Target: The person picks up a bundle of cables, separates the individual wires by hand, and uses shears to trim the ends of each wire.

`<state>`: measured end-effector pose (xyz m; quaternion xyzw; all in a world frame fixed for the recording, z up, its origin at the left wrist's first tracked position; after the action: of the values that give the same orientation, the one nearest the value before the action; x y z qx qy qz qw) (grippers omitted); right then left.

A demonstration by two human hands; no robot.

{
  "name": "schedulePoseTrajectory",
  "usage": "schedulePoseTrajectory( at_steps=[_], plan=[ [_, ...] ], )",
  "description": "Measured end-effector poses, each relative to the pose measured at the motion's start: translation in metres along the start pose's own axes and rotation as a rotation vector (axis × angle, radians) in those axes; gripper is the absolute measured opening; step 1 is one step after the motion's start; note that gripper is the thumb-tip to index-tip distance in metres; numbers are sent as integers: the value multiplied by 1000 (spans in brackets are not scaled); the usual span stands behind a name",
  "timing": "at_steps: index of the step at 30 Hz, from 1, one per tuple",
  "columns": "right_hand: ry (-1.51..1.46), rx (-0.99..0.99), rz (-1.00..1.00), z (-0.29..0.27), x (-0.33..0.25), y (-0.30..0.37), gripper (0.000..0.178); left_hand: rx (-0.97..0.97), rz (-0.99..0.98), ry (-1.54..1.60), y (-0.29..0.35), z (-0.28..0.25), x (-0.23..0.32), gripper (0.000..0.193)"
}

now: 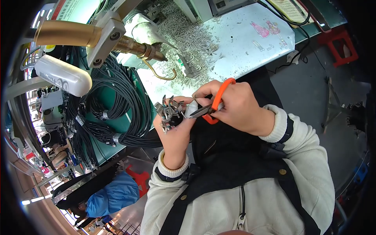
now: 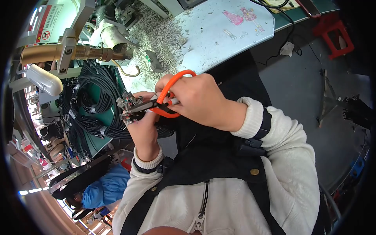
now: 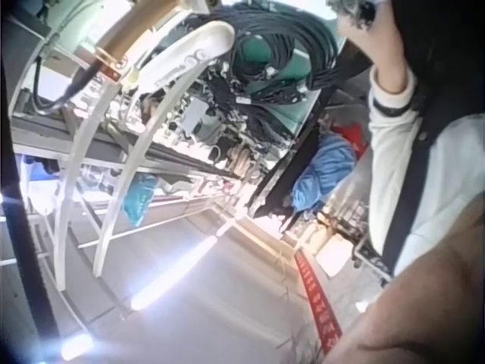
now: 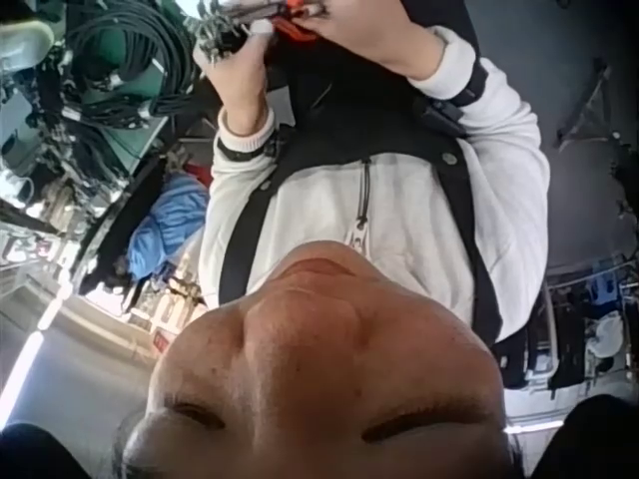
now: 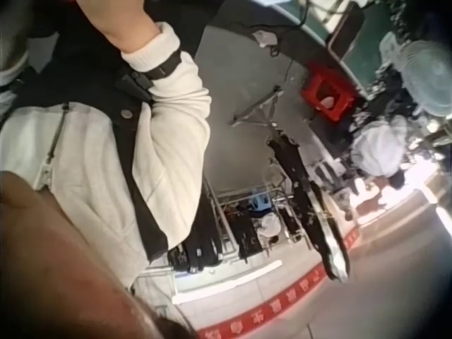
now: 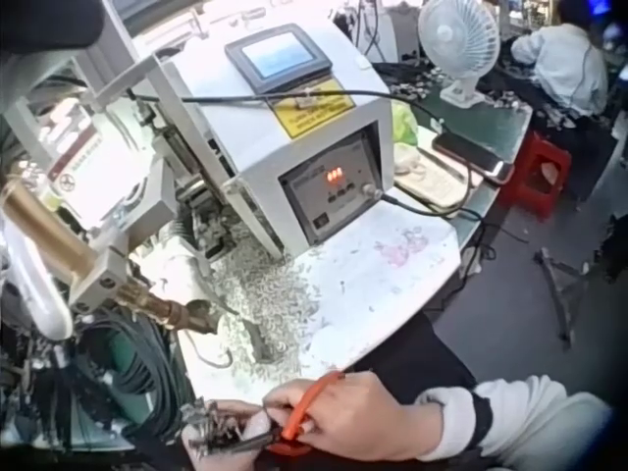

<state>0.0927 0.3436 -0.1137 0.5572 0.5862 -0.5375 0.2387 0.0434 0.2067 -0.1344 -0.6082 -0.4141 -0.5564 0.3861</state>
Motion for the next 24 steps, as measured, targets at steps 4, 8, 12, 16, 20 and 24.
schedulePoseTrajectory(
  at_steps=[4, 8, 12, 16, 20, 24],
  plan=[
    [-116, -50, 253, 4, 15, -1, 11, 48, 88, -111, 1, -2, 1, 16],
    [-250, -43, 353, 12, 29, 2, 14, 56, -164, 259, 1, 2, -5, 15],
    [-98, -115, 266, 2, 15, 0, 24, 14, -163, 439, 1, 1, -4, 13],
    [195, -321, 307, 10, 14, 4, 32, 24, -134, 465, 2, 0, -1, 11],
    [269, -370, 352, 20, 17, 8, 31, 43, -116, 427, 3, -1, 1, 11],
    [181, -336, 355, 34, 32, 19, 28, 28, -128, 396, -3, -4, -1, 13]
  ],
)
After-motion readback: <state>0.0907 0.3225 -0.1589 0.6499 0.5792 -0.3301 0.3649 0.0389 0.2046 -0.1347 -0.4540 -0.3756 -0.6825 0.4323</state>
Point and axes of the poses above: each hand's wrist, its own y-axis away from the middle knuckle, its own z-axis out of the palm, x = y × z, the point moved 7 cm from there along -y, towards the middle knuckle, and after that the axes turned 6 degrees about z, right-handed, at the moved point
